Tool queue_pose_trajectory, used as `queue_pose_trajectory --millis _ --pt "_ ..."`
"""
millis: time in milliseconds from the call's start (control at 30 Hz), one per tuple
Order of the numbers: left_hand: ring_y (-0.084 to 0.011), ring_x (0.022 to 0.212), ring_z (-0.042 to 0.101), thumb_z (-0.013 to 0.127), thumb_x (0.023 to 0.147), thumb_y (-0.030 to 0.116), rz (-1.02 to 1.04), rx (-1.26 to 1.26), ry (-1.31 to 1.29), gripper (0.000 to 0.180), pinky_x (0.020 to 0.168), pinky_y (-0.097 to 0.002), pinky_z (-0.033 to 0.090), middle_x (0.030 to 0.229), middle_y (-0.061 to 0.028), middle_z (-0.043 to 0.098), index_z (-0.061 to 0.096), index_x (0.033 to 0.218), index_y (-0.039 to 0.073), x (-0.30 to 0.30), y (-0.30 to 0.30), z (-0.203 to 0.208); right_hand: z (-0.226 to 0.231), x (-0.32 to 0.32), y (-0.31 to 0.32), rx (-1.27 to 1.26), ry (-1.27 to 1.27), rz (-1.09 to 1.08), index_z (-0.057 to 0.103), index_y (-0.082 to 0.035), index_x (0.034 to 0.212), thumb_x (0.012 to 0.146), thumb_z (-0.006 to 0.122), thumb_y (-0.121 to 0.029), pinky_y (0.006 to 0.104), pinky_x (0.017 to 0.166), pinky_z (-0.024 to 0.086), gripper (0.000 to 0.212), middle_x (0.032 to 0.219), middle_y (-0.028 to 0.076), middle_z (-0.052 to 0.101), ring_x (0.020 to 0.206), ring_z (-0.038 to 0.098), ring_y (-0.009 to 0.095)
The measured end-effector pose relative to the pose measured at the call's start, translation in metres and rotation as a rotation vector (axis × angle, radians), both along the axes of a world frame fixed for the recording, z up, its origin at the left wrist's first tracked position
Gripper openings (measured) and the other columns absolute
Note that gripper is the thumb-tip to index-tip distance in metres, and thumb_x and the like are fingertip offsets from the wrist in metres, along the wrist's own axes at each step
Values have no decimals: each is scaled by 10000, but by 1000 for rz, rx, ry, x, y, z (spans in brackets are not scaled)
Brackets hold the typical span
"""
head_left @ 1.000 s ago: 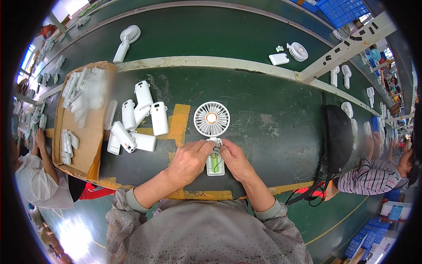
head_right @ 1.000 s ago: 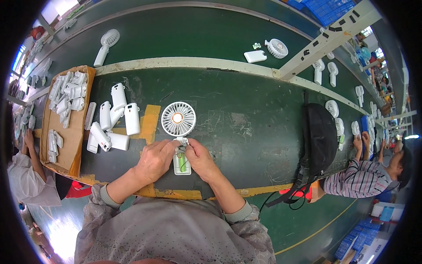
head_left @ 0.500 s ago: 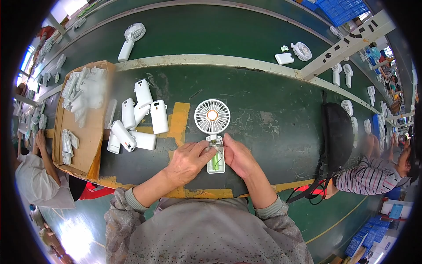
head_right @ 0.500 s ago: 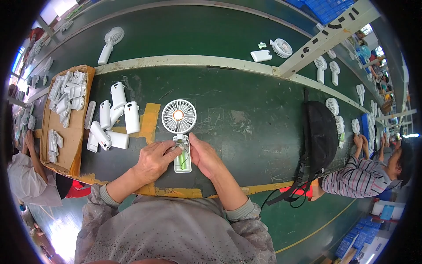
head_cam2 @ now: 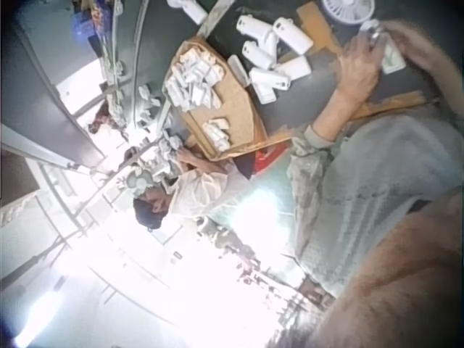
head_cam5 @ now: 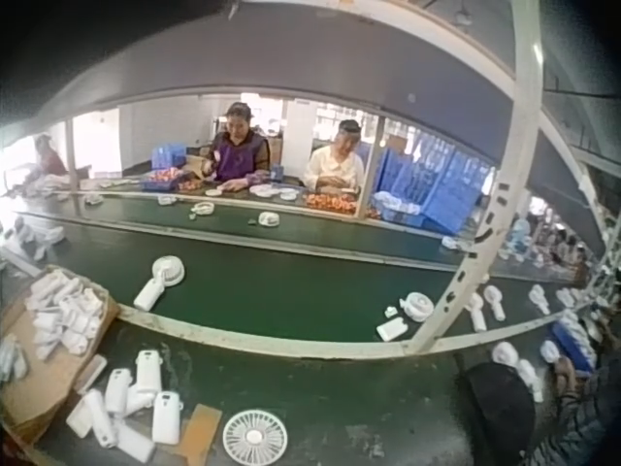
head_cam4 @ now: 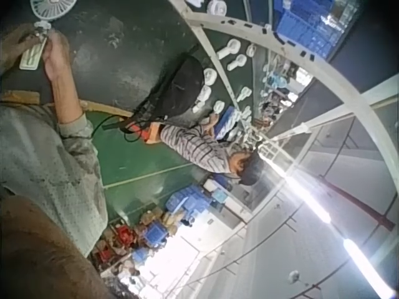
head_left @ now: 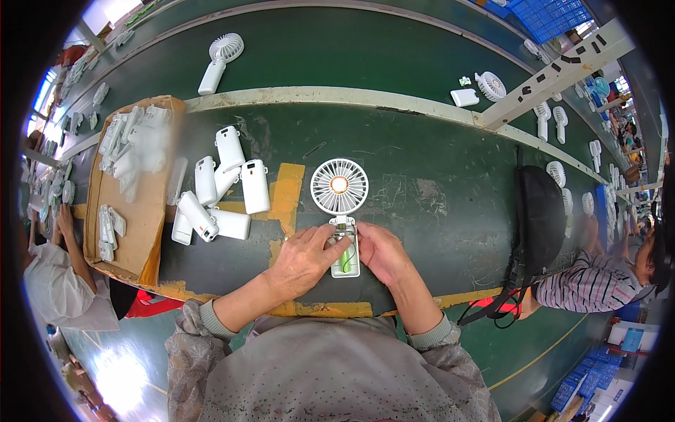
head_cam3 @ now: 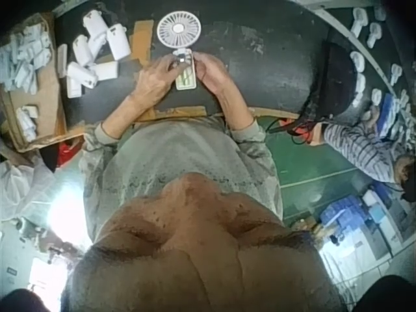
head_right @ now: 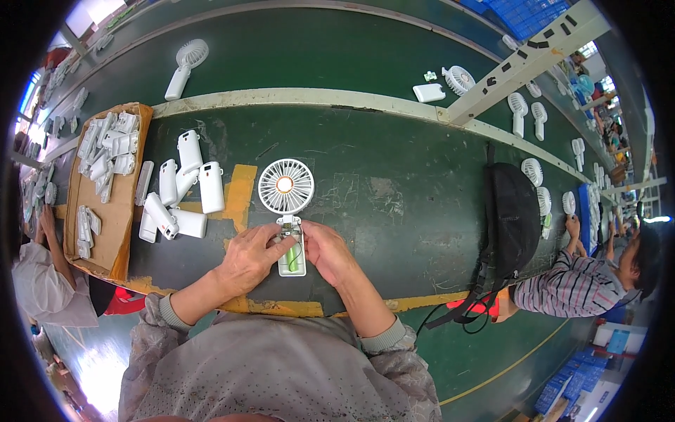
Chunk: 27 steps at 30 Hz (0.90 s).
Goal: The person assembles portable fans by fitting the internal components into handle casings, snapping the outer covers into place by hand, and placing the assembled fans onto the conveyor belt.
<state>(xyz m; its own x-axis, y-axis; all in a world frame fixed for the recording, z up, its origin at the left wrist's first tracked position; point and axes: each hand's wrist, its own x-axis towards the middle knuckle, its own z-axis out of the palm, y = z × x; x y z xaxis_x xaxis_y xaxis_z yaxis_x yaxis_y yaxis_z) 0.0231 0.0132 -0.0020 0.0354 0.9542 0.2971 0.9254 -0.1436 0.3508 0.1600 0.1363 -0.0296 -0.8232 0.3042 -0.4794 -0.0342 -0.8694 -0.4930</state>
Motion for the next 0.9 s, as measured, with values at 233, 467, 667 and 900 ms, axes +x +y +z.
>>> queue_pose_trajectory --millis 233,467,667,900 --pt "-221 785 565 559 723 97 -37 -39 71 371 702 -349 496 987 -117 508 574 1092 60 0 5 7 2 1 0 29 -11 11 508 68 1117 949 400 -148 342 869 477 294 1100 140 574 994 579 210" --pt "-229 773 549 562 715 82 -56 -73 49 375 712 -346 480 980 -118 493 567 1087 37 -2 6 8 7 0 -5 100 -11 21 506 38 1146 941 394 -140 295 811 494 294 1063 93 581 938 588 158" --pt "-251 809 569 567 703 59 -83 -22 32 377 739 -359 481 1012 -131 506 579 1079 27 -5 2 4 -2 -1 -10 331 -62 71 517 30 1132 941 397 -97 256 814 470 259 1048 69 580 930 566 123" --pt "-295 791 605 592 648 15 -53 8 -62 413 715 -373 500 1013 -168 557 589 1061 6 -8 -4 5 1 -7 -15 838 -321 175 543 3 1112 930 383 -81 220 779 448 256 999 24 587 887 532 72"
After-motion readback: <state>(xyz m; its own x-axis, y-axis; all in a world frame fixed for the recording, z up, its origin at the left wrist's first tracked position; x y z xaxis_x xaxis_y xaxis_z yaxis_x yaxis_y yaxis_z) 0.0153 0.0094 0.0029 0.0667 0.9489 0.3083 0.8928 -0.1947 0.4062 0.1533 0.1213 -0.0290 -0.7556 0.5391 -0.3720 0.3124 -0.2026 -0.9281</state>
